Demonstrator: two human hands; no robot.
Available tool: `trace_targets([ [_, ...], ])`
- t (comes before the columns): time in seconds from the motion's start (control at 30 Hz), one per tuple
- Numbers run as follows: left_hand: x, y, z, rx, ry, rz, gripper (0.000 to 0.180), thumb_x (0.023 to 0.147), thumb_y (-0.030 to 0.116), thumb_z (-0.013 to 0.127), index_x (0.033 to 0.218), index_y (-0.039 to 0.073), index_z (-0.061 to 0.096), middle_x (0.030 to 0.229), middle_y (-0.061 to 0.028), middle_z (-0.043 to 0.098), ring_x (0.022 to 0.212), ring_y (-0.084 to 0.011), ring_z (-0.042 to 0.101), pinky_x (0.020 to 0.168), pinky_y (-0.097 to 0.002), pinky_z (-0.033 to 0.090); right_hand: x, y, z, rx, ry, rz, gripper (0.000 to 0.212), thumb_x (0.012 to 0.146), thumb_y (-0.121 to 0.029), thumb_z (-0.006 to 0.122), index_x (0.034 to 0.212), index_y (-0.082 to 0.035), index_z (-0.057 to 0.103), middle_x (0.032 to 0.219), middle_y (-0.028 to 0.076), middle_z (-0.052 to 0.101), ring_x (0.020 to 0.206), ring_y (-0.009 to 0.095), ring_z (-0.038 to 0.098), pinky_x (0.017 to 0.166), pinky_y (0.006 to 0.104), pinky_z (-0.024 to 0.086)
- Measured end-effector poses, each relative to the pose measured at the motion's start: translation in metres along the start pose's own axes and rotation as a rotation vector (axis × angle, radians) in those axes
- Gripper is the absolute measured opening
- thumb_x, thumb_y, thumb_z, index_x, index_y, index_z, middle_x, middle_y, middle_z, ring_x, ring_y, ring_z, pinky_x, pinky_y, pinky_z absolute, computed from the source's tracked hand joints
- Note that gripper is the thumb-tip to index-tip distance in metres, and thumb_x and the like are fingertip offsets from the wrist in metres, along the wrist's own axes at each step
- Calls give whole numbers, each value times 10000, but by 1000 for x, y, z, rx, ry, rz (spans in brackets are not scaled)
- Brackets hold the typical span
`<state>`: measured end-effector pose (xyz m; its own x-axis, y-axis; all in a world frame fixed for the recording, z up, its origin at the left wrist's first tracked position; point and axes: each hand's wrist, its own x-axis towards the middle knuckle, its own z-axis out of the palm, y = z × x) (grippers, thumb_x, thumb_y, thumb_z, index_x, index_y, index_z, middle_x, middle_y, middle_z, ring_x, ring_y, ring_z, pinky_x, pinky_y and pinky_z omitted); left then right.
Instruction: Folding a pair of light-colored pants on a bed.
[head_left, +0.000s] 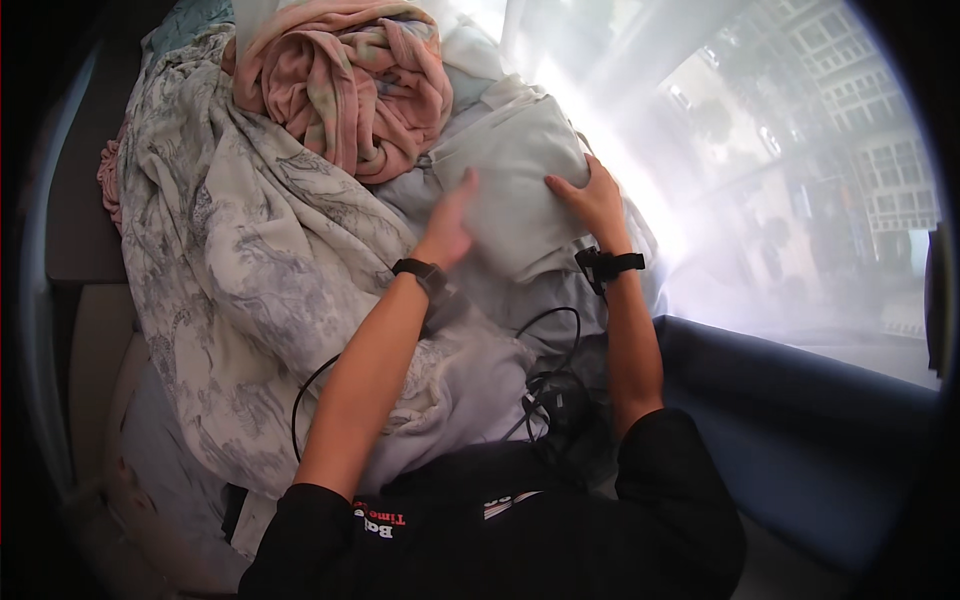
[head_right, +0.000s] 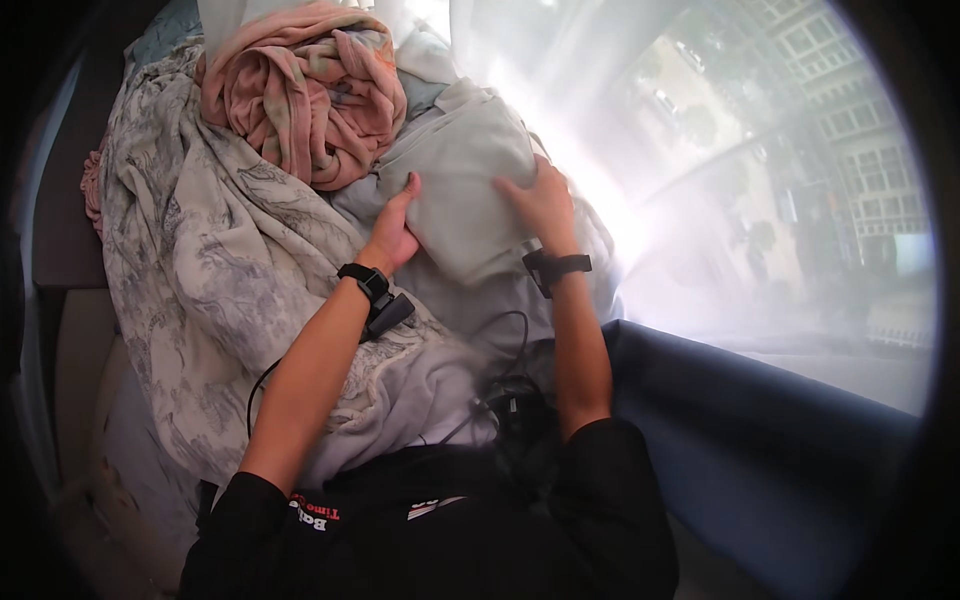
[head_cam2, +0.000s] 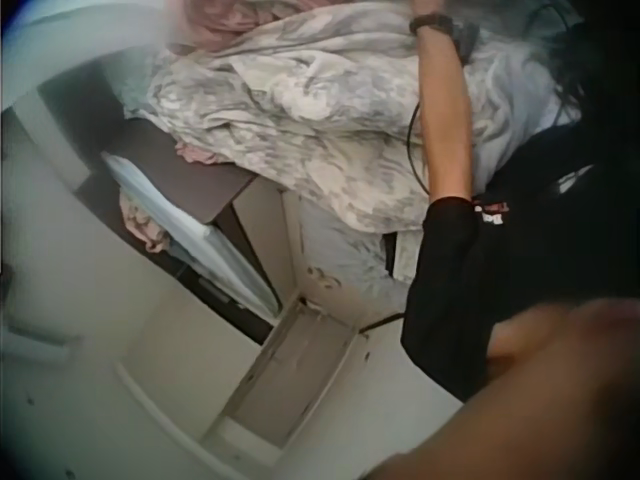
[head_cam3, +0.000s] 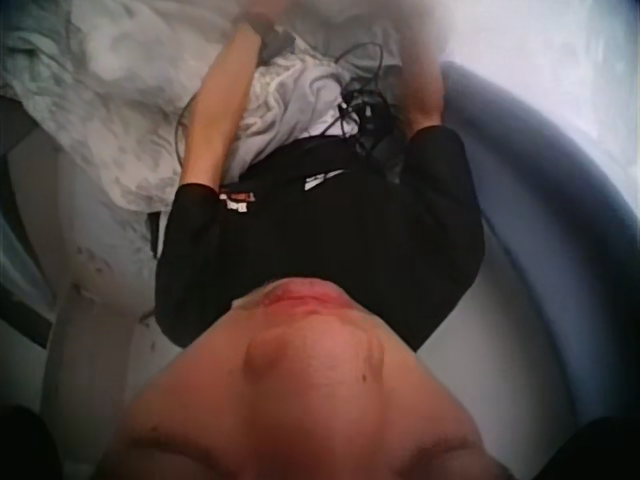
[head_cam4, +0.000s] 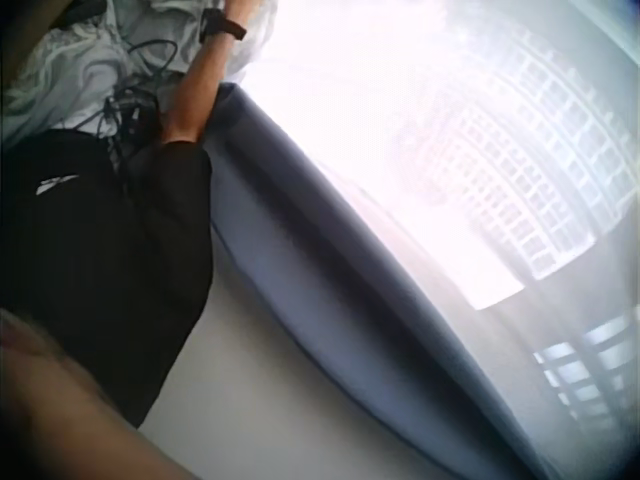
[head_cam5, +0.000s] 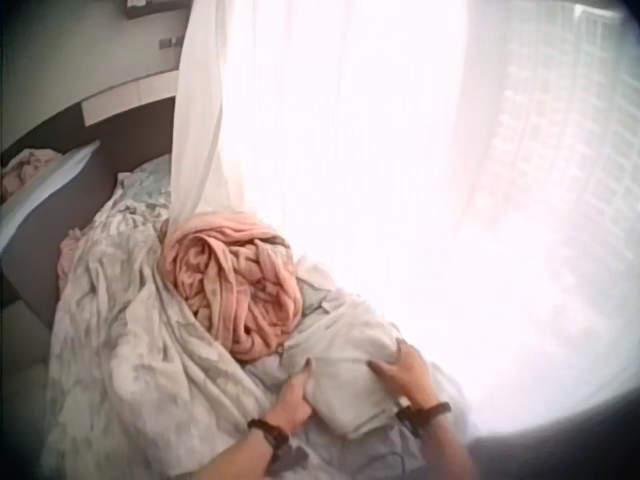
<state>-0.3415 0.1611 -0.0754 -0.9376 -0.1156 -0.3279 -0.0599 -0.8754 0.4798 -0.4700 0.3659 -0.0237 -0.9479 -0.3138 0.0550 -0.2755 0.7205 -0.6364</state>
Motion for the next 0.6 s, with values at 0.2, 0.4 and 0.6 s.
trace_targets([
  [0.2, -2, 12, 21, -117, -117, -63, 459, 1057, 454, 617, 1337, 90, 613, 1246, -57, 686, 1146, -212, 662, 1022, -416, 528, -11, -44, -52, 54, 77, -58, 735, 788, -416, 849, 1339, 14, 619, 1219, 208, 710, 1111, 362, 687, 955, 436, 534],
  [0.4, 18, -11, -2, 263, 161, -50, 676, 996, 578, 658, 1430, 70, 550, 1369, -81, 650, 1210, -228, 642, 1018, -421, 525, 21, 6, 2, -282, -102, 64, 721, 941, -565, 666, 1415, -26, 596, 1300, 184, 655, 1208, 351, 631, 996, 461, 508],
  [0.6, 18, -18, -27, 480, 291, 98, 703, 972, 580, 692, 1288, -47, 647, 1122, -73, 686, 956, -161, 622, 834, -310, 497, 18, 21, 12, -194, -8, -60, 750, 929, -625, 665, 1415, -57, 608, 1269, 179, 669, 1183, 360, 646, 1002, 443, 502],
])
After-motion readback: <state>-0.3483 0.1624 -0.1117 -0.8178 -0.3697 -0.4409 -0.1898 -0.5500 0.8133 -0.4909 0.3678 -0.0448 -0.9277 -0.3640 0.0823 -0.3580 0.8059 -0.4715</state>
